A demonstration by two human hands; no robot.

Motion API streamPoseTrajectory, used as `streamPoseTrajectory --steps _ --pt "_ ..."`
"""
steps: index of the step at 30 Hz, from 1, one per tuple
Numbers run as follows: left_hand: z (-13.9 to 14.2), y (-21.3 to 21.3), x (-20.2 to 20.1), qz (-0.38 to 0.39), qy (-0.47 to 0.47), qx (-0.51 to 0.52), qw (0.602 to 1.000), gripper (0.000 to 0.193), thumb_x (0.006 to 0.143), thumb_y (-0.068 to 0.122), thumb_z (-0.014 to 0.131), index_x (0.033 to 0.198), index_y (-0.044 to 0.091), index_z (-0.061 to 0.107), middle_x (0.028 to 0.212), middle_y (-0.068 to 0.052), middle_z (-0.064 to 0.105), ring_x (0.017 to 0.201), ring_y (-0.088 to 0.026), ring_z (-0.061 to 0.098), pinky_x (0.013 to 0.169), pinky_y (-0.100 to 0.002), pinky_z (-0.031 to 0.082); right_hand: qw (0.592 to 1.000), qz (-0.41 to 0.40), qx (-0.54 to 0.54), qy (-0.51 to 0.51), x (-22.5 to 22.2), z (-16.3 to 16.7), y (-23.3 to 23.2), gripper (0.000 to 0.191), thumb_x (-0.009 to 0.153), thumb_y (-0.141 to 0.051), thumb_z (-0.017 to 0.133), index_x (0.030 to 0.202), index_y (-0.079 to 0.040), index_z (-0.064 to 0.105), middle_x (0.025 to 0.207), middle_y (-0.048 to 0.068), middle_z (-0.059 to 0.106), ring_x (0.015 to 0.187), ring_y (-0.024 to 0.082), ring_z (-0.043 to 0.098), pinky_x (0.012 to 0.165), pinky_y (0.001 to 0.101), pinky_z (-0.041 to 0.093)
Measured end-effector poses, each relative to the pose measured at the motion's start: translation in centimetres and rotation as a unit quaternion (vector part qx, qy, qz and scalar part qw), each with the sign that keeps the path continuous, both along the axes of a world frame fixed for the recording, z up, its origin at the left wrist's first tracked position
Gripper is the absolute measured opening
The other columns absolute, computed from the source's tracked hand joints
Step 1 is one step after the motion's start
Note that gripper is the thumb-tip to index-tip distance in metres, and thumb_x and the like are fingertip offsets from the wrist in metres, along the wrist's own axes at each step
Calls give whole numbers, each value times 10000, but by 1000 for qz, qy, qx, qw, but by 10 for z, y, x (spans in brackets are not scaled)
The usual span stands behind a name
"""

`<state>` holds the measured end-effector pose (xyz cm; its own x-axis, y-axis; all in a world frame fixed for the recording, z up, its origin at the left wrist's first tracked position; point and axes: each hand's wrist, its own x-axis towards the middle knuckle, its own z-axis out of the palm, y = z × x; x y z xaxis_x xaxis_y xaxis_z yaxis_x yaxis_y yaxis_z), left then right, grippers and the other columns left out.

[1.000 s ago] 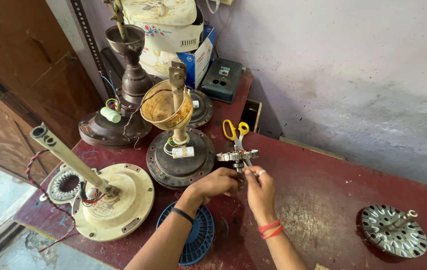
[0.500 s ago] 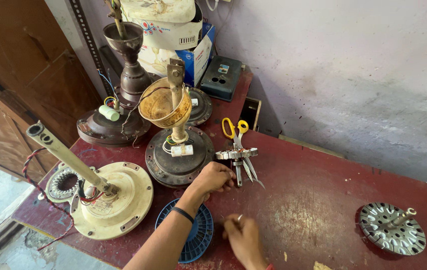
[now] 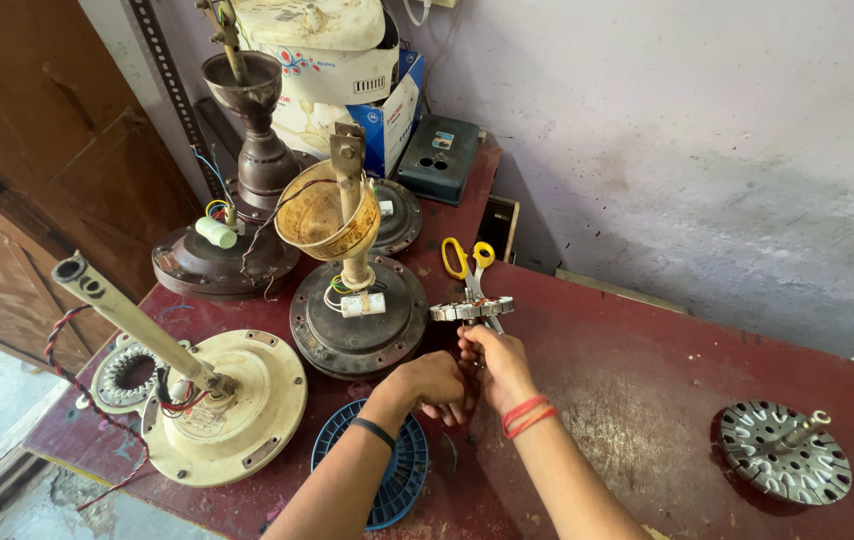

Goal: The person winds copper wire onto a blue plastic spool using a manual winding tool. They repeatedly wrap the wire around the spool, adjust the tool, and trim excess wire with yellow-handled scissors. The work is performed at a red workbench with several disassembled ceiling fan motors and parts nearby.

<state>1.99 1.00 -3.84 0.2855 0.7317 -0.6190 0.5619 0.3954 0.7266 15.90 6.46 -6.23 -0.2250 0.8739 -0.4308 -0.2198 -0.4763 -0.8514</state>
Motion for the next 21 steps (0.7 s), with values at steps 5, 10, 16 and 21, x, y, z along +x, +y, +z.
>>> streamPoseTrajectory --steps 5,10,16,21 --pt "3 -1 1 -22 27 -12 999 260 796 174 816 1022 67 747 955 -75 774 832 -175 736 618 -297 570 991 -10 111 -75 23 -24 -30 132 871 -94 676 890 18 743 832 54 732 785 145 651 792 316 504" --pt "-4 0 3 -6 64 3 998 204 824 85 685 997 21 773 917 -76 785 821 -154 752 617 -314 595 983 29 144 -114 62 -44 -94 186 934 -87 627 862 40 742 707 85 686 669 187 618 714 348 495" --pt "-5 -2 2 74 4 20 997 201 882 55 582 965 -18 750 922 -126 794 782 -190 755 625 -338 590 946 57 101 -302 92 -58 -142 150 877 -60 673 910 -4 808 730 103 788 589 139 695 542 292 545" --pt "15 -10 4 -102 -43 -12 994 265 904 206 684 1096 46 772 1038 -82 792 910 -163 756 697 -305 612 834 30 212 -508 111 -43 -138 167 886 -124 719 1020 -66 799 829 107 816 578 181 714 531 310 529"
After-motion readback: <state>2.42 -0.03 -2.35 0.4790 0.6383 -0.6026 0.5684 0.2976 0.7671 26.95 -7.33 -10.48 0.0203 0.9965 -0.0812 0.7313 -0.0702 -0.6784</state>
